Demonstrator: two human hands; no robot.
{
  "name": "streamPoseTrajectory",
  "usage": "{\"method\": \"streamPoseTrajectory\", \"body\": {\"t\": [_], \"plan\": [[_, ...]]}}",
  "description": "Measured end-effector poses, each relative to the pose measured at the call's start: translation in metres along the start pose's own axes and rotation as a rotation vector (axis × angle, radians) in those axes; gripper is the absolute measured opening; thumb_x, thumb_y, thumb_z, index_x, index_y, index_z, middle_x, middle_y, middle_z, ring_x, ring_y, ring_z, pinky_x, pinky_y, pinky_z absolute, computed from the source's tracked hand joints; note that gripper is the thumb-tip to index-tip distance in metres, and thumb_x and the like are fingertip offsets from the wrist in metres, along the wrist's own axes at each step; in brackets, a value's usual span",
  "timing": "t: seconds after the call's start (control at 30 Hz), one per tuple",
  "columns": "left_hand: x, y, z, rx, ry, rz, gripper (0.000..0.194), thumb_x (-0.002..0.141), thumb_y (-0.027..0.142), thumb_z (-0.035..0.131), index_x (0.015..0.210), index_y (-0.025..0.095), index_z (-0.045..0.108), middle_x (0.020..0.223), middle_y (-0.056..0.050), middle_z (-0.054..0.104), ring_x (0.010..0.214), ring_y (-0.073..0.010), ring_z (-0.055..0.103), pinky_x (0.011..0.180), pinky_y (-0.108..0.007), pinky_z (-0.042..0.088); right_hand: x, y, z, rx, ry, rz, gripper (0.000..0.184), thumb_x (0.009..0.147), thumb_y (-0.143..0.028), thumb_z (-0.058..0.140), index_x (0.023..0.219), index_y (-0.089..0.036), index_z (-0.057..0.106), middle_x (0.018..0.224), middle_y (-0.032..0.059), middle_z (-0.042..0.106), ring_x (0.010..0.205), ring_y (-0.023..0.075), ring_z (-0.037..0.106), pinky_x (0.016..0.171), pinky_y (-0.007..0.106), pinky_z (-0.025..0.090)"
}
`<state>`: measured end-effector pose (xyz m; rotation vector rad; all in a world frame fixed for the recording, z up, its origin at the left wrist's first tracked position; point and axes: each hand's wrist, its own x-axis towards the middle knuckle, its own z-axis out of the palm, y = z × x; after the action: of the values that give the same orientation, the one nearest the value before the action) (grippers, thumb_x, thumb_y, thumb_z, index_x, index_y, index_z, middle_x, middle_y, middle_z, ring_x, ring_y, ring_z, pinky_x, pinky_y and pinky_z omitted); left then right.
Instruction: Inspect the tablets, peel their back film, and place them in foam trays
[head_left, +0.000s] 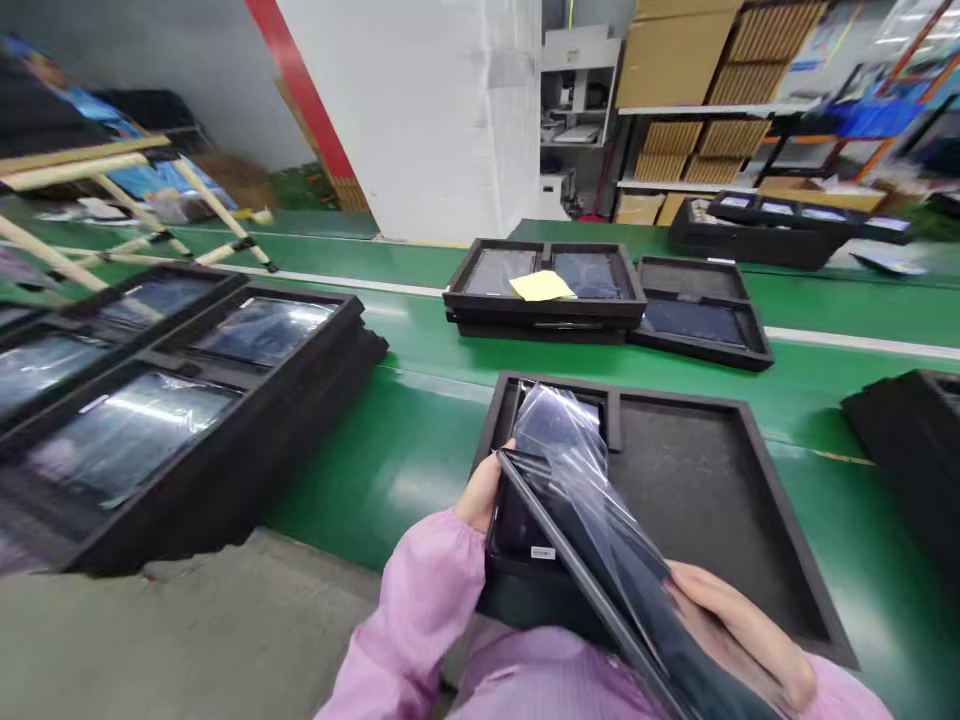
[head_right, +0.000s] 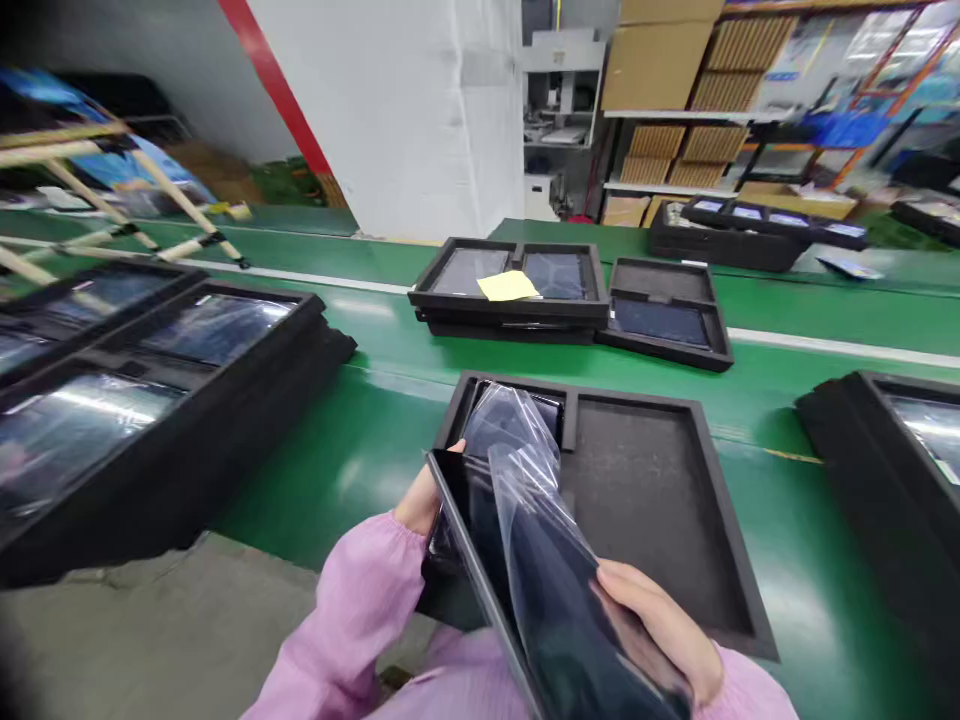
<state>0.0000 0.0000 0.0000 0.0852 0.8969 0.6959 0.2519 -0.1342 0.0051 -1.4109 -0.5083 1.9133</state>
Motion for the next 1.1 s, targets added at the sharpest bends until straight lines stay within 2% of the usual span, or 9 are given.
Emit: {"method": "streamPoseTrajectory", "body": {"t": [0.13,0.33,0.53,0.63,0.7,0.8,0.9,0.97,1.1], "plan": [[0.006,0.0,0.0,-0.002,-0.052,0.048,0.038,0.094,0.034,0.051,0.107,0.005,0.071,0.074,-0.011,0.076,0.068,-0.0244,0.074,0.08,-0.034,0.058,0.006,-0.009,0.019,0.078,0.016,-0.075,0.039,0.058,-0.053,0.089,0.079,-0.022,0.079,0.091,0.0061,0.079,0.096,0.0265,0.071,0.094,0.032,0.053],[-0.01,0.004,0.01,0.087,-0.078,0.156,0.049,0.097,0.044,0.041,0.111,0.007,0.069,0.085,-0.014,0.077,0.081,-0.0285,0.074,0.083,-0.04,0.057,0.034,-0.022,0.038,-0.049,0.112,-0.246,0.053,0.057,-0.063,0.083,0.082,-0.018,0.074,0.073,0.0057,0.075,0.071,0.0258,0.072,0.063,0.032,0.056],[-0.017,0.002,0.015,0.211,0.016,0.162,0.036,0.088,0.042,0.059,0.094,0.009,0.07,0.074,-0.011,0.075,0.068,-0.0242,0.072,0.068,-0.034,0.058,0.062,-0.018,0.061,-0.411,0.239,-0.484,0.067,0.073,-0.079,0.05,0.094,-0.018,0.065,0.092,0.0107,0.075,0.089,0.0295,0.07,0.081,0.04,0.055],[-0.019,-0.001,0.012,0.336,0.03,0.304,0.032,0.064,0.027,0.082,0.089,0.012,0.068,0.068,-0.005,0.072,0.059,-0.0194,0.068,0.059,-0.028,0.055,0.071,-0.021,0.062,-0.569,0.301,-0.539,0.056,0.077,-0.073,0.045,0.088,-0.021,0.062,0.089,0.0095,0.074,0.094,0.0288,0.069,0.086,0.04,0.053],[-0.02,-0.003,0.01,0.404,0.043,0.424,0.042,0.053,0.021,0.086,0.09,0.014,0.067,0.069,-0.002,0.072,0.058,-0.0178,0.067,0.058,-0.028,0.054,0.073,-0.031,0.059,-0.702,0.318,-0.568,0.043,0.077,-0.065,0.051,0.075,-0.023,0.058,0.072,0.006,0.07,0.081,0.0284,0.069,0.077,0.039,0.054],[-0.019,-0.003,0.008,0.46,0.031,0.619,0.048,0.05,0.027,0.086,0.092,0.016,0.068,0.082,-0.003,0.075,0.074,-0.0198,0.07,0.072,-0.03,0.056,0.069,-0.053,0.054,-0.88,0.371,-0.631,0.036,0.075,-0.054,0.06,0.056,-0.026,0.046,0.049,0.0008,0.056,0.058,0.0266,0.064,0.064,0.036,0.05],[-0.011,0.0,0.005,0.507,0.007,0.802,0.054,0.044,0.035,0.089,0.091,0.017,0.068,0.089,-0.004,0.075,0.086,-0.0224,0.069,0.083,-0.034,0.055,0.062,-0.077,0.051,-0.966,0.496,-0.729,0.042,0.074,-0.054,0.062,0.053,-0.026,0.039,0.05,0.0031,0.055,0.062,0.029,0.065,0.065,0.037,0.048],[-0.004,0.002,0.003,0.545,-0.022,0.855,0.061,0.037,0.041,0.091,0.09,0.018,0.068,0.089,-0.004,0.075,0.087,-0.024,0.069,0.085,-0.036,0.055,0.057,-0.09,0.052,-0.906,0.525,-0.9,0.038,0.074,-0.057,0.062,0.061,-0.025,0.048,0.06,0.0059,0.064,0.067,0.0295,0.068,0.066,0.037,0.05],[0.001,0.003,-0.003,0.649,-0.057,0.999,0.067,0.032,0.063,0.088,0.077,0.019,0.065,0.073,-0.004,0.07,0.074,-0.0245,0.068,0.071,-0.038,0.057,0.045,-0.098,0.061,-0.688,0.392,-1.256,0.048,0.08,-0.069,0.054,0.072,-0.023,0.063,0.069,0.0075,0.074,0.065,0.026,0.071,0.06,0.035,0.057]]}}
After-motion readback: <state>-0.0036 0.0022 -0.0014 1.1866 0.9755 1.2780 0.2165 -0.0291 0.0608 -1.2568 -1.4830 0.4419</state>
